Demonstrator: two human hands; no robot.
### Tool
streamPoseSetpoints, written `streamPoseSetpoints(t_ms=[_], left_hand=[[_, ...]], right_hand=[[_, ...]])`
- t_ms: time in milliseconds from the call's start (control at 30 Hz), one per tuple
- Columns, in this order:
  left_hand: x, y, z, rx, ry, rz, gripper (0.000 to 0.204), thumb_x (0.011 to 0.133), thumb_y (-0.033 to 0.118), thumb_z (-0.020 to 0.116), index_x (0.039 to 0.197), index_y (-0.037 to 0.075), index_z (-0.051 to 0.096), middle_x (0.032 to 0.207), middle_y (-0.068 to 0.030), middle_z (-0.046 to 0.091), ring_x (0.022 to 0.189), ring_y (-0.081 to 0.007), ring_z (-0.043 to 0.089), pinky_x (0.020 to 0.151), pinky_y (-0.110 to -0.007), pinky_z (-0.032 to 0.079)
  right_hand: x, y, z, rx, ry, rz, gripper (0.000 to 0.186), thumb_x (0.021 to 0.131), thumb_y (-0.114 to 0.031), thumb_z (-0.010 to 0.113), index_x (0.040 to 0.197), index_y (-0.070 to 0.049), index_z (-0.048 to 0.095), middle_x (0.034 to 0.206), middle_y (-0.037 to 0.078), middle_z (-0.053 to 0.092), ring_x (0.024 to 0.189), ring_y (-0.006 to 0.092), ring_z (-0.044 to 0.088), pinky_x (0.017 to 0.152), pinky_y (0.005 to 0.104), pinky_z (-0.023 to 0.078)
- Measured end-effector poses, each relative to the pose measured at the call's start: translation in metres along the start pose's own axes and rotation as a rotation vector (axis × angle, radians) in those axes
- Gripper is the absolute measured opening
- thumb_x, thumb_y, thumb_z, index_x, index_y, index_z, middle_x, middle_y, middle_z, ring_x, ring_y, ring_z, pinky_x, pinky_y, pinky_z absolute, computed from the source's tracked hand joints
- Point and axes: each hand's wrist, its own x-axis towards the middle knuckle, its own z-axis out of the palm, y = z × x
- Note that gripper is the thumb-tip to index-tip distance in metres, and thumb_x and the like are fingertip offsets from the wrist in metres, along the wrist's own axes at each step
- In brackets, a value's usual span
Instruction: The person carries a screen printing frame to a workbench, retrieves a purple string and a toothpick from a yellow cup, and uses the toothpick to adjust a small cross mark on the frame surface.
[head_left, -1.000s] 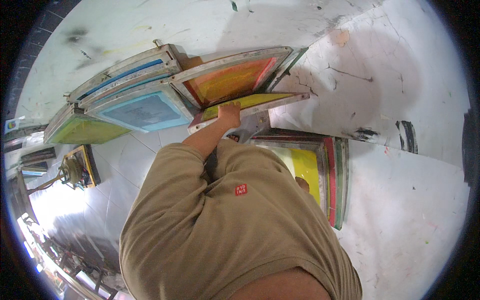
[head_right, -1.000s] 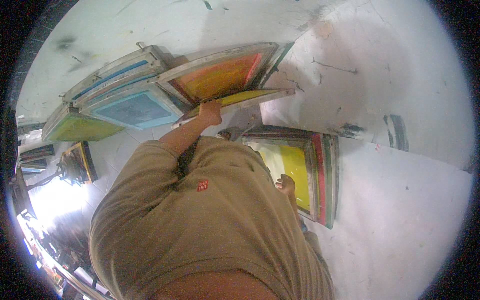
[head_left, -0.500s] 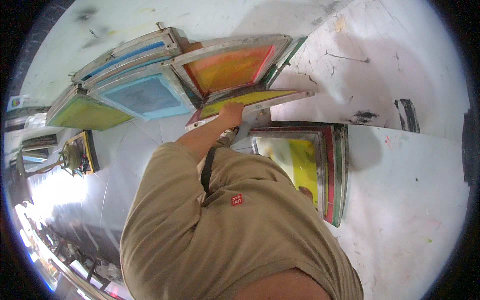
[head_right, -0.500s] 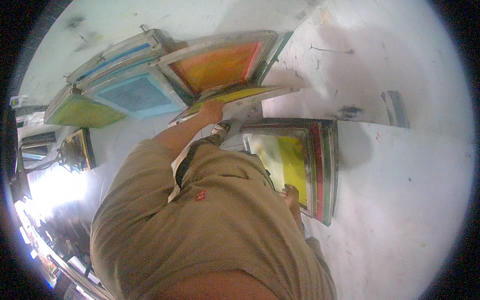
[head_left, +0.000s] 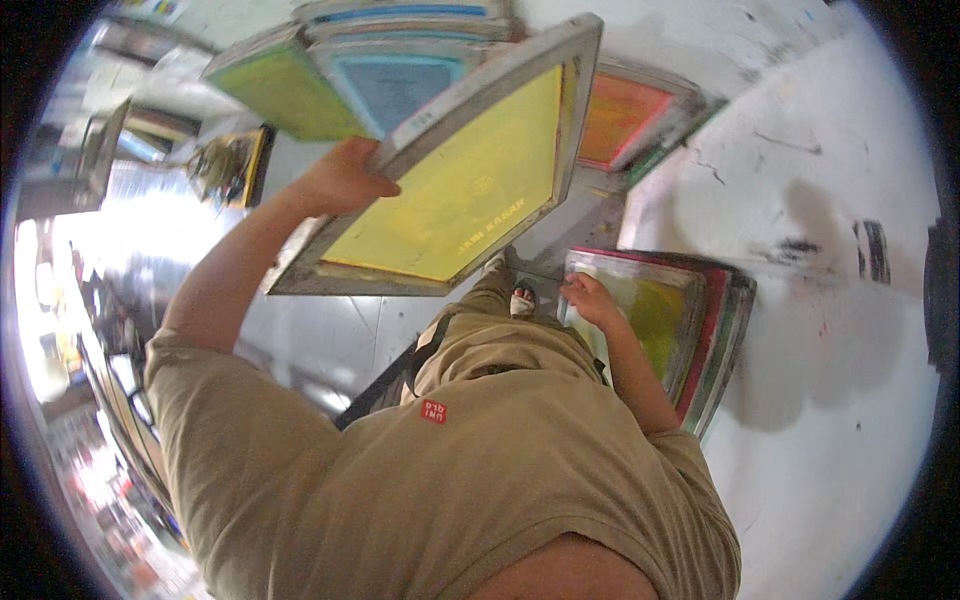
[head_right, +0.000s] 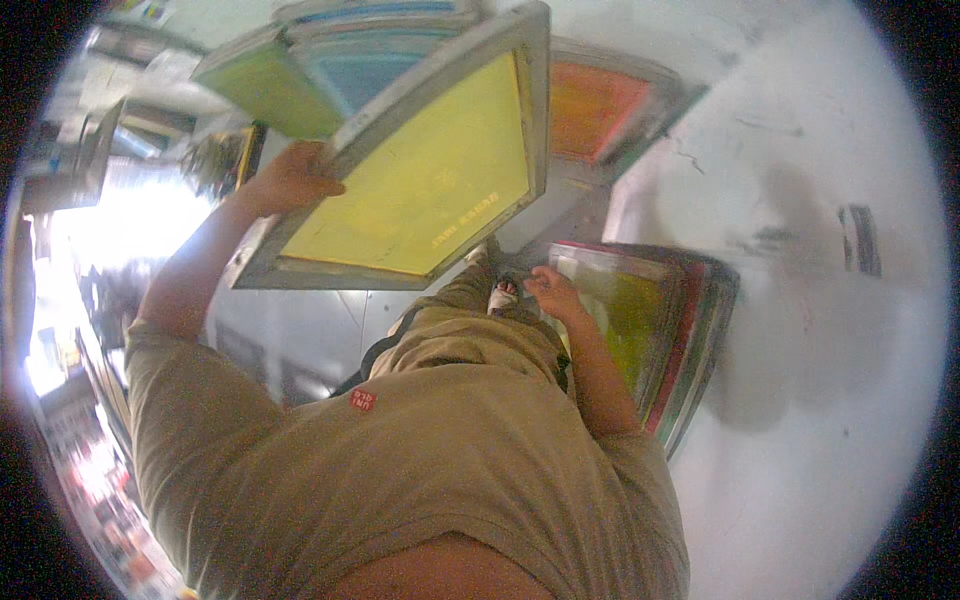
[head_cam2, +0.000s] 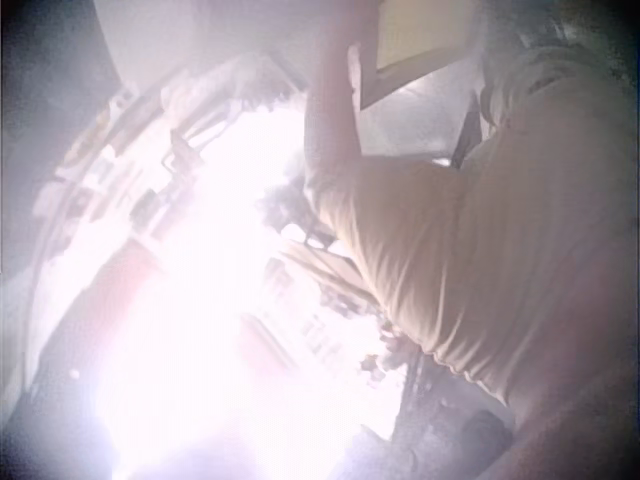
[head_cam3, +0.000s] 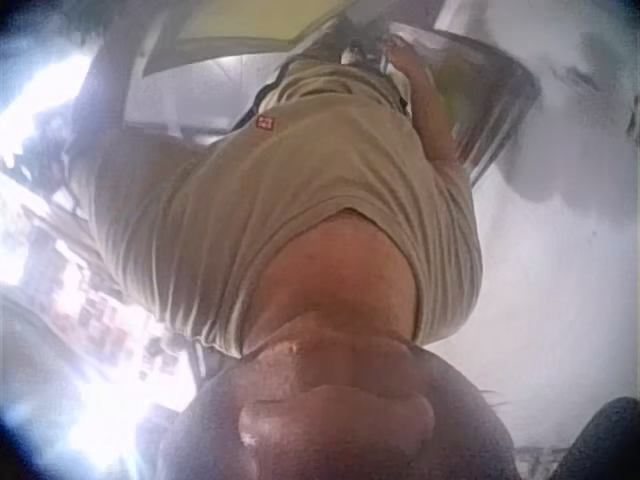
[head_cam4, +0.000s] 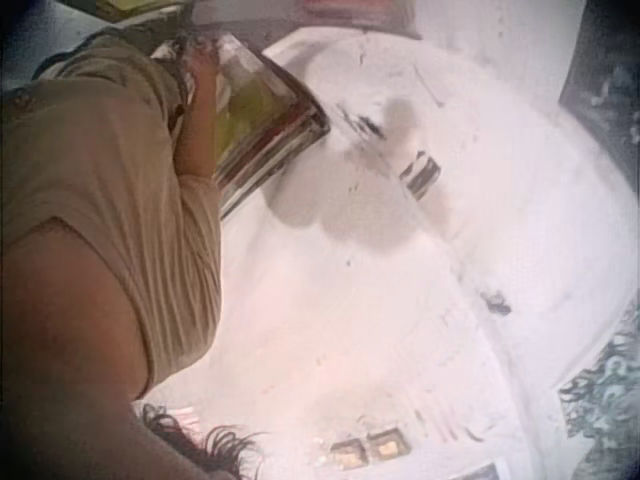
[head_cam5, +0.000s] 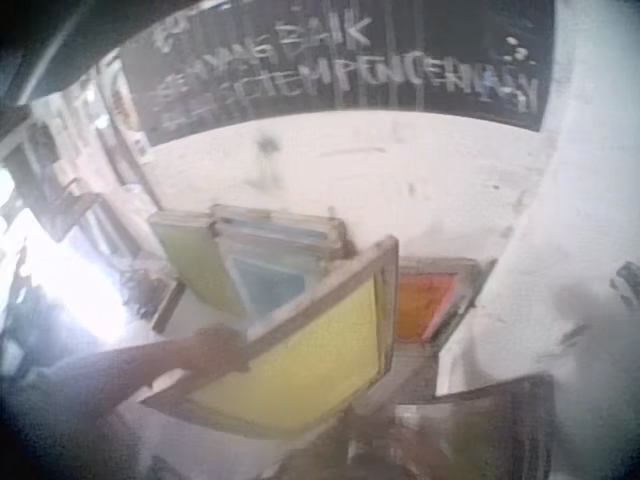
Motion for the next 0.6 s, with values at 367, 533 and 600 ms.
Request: streamPoseSetpoints(t_ms=[367,533,600], left_hand=[[-0.194,-0.123,-0.083,-0.629,0.364,-0.748,0.036,0.074,0.017,0.073,0.097,-0.009,0.062,0.085,-0.016,0.064,0.075,-0.0226,0.064,0.069,-0.035,0.051],[-0.22,-0.164,-0.103,-0.996,0.666,-0.762,0.041,0.074,0.012,0.069,0.103,-0.015,0.056,0.097,-0.0215,0.061,0.086,-0.026,0.064,0.073,-0.04,0.054],[-0.225,-0.174,-0.113,-1.02,0.85,-0.717,0.044,0.075,0.012,0.065,0.109,-0.014,0.053,0.098,-0.021,0.061,0.089,-0.0271,0.064,0.073,-0.043,0.055]], right_hand=[[-0.019,-0.224,0.15,-0.522,-0.563,-0.764,0.059,0.075,-0.032,0.072,0.123,-0.006,0.051,0.104,0.013,0.057,0.091,0.0245,0.06,0.08,0.0372,0.049],[-0.047,-0.292,0.218,-0.272,-0.21,-1.429,0.072,0.072,-0.03,0.076,0.13,-0.008,0.04,0.108,0.017,0.056,0.101,0.0277,0.056,0.088,0.0382,0.045],[-0.044,-0.319,0.238,-0.096,-0.065,-1.455,0.07,0.073,-0.029,0.077,0.128,-0.007,0.041,0.102,0.014,0.059,0.092,0.0227,0.06,0.079,0.035,0.049]])
